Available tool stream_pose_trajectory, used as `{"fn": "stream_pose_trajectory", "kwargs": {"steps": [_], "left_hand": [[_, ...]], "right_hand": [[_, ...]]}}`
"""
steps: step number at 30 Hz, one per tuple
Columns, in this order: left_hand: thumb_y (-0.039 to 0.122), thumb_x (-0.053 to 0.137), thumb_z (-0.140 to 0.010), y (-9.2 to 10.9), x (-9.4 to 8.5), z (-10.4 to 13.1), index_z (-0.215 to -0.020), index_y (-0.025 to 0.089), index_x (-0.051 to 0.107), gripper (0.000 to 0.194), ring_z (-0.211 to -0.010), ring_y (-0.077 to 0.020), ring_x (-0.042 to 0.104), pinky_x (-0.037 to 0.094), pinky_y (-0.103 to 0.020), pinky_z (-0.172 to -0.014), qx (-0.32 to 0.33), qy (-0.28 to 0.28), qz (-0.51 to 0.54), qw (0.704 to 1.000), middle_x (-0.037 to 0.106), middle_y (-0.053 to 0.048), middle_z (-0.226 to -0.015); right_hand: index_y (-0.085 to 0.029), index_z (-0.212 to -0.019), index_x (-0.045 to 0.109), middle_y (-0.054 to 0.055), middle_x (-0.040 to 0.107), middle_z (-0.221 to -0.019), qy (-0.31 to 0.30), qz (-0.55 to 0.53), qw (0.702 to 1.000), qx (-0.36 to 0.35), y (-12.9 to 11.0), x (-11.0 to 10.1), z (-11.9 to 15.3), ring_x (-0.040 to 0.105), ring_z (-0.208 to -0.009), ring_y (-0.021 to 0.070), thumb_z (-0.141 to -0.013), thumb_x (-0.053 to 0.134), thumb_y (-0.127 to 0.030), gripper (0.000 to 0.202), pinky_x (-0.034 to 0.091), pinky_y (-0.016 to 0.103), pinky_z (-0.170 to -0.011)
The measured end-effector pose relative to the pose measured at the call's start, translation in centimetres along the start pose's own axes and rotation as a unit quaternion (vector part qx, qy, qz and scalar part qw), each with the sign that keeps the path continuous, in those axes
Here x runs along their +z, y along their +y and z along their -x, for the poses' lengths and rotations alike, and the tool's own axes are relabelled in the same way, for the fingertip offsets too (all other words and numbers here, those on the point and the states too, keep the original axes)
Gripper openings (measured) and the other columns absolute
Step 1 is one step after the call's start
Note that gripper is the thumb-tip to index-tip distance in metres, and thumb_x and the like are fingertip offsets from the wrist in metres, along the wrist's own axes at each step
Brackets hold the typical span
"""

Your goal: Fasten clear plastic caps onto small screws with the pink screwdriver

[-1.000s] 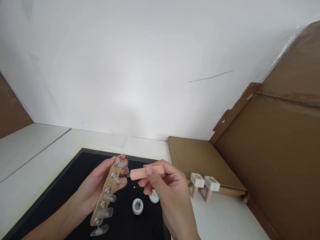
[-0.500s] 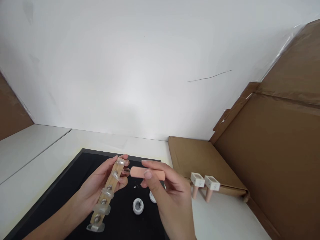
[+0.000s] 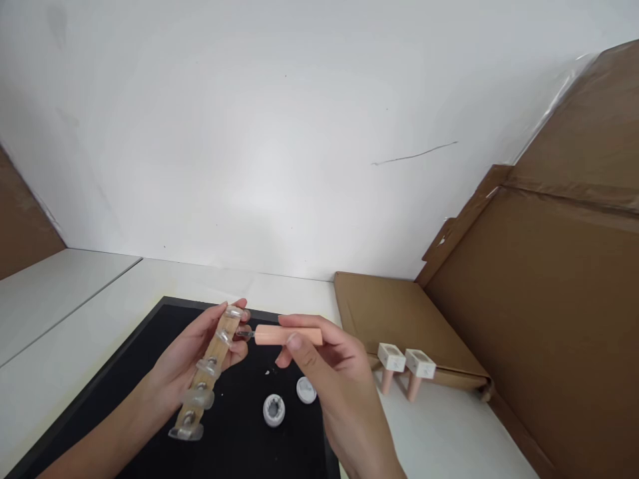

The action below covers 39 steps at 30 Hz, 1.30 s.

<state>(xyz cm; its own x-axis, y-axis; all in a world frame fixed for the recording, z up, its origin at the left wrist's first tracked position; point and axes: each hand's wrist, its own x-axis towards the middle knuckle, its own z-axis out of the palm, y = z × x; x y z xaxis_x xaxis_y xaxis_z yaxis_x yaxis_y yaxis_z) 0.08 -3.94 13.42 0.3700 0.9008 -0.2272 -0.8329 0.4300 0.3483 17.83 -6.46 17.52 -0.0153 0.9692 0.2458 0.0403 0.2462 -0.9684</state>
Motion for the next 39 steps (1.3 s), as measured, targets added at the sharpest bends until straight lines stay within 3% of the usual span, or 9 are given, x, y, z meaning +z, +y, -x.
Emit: {"fn": "stream_pose_trajectory", "kwargs": {"steps": [3,5,10,15,18,24,39], "left_hand": [[0.019,0.046,-0.093,0.1,0.2,0.0,-0.093,0.009,0.065,0.021,-0.061,-0.0108,0.056,0.044,-0.019,-0.051,0.002,-0.002,0.001,1.0,0.059,-0.005,-0.075],[0.019,0.046,-0.093,0.1,0.2,0.0,-0.092,0.009,0.065,0.022,-0.061,-0.0108,0.055,0.044,-0.02,-0.051,0.001,-0.007,-0.001,1.0,0.059,-0.005,-0.074],[0.018,0.047,-0.093,-0.1,0.0,-0.2,-0.092,0.008,0.067,0.022,-0.061,-0.0108,0.056,0.043,-0.019,-0.051,-0.007,-0.015,-0.015,1.0,0.058,-0.005,-0.072],[0.018,0.055,-0.088,-0.5,-0.4,-0.1,-0.09,0.008,0.069,0.017,-0.064,-0.0106,0.055,0.042,-0.018,-0.053,-0.019,-0.053,-0.046,0.997,0.06,-0.006,-0.075],[0.022,0.063,-0.083,-0.6,-0.5,0.1,-0.09,0.01,0.07,0.016,-0.062,-0.0099,0.055,0.041,-0.019,-0.052,-0.009,-0.067,-0.078,0.995,0.06,-0.004,-0.074],[0.028,0.071,-0.077,-0.7,-0.1,0.5,-0.088,0.011,0.072,0.02,-0.061,-0.0097,0.054,0.04,-0.018,-0.052,0.001,-0.062,-0.121,0.991,0.062,-0.005,-0.076],[0.031,0.071,-0.077,-0.6,0.2,1.1,-0.088,0.012,0.073,0.021,-0.057,-0.0079,0.048,0.04,-0.019,-0.053,-0.001,-0.081,-0.133,0.988,0.058,-0.003,-0.072]], "right_hand": [[-0.028,-0.086,0.076,0.0,0.069,-0.06,-0.007,-0.009,1.0,0.021,0.0,-0.1,0.4,0.066,-0.063,0.0166,-0.063,0.081,-0.047,0.031,0.051,0.024,-0.056],[-0.029,-0.087,0.075,-0.001,0.069,-0.061,0.025,0.018,1.0,-0.001,-0.1,0.0,0.7,0.066,-0.064,0.0157,-0.068,0.078,-0.043,0.024,0.052,0.023,-0.059],[-0.027,-0.079,0.072,0.0,0.073,-0.082,0.072,0.167,0.967,-0.178,0.1,0.5,1.0,0.066,-0.071,0.0153,-0.08,0.068,-0.029,0.005,0.053,0.024,-0.065],[-0.025,-0.095,0.066,0.001,0.066,-0.08,0.048,0.194,0.923,-0.329,0.8,0.3,0.8,0.061,-0.073,0.0167,-0.08,0.064,-0.011,0.021,0.05,0.028,-0.062],[-0.025,-0.102,0.062,0.002,0.063,-0.079,0.008,0.195,0.905,-0.378,0.8,0.3,0.7,0.059,-0.073,0.0188,-0.078,0.063,-0.005,0.031,0.048,0.032,-0.062],[-0.025,-0.101,0.062,0.002,0.062,-0.077,-0.007,0.174,0.909,-0.379,0.4,0.6,0.6,0.058,-0.071,0.0186,-0.08,0.062,-0.006,0.028,0.047,0.033,-0.061],[-0.025,-0.104,0.062,0.002,0.064,-0.076,-0.014,0.175,0.906,-0.384,0.3,0.6,0.7,0.059,-0.07,0.0196,-0.078,0.062,-0.006,0.032,0.048,0.034,-0.06]]}}
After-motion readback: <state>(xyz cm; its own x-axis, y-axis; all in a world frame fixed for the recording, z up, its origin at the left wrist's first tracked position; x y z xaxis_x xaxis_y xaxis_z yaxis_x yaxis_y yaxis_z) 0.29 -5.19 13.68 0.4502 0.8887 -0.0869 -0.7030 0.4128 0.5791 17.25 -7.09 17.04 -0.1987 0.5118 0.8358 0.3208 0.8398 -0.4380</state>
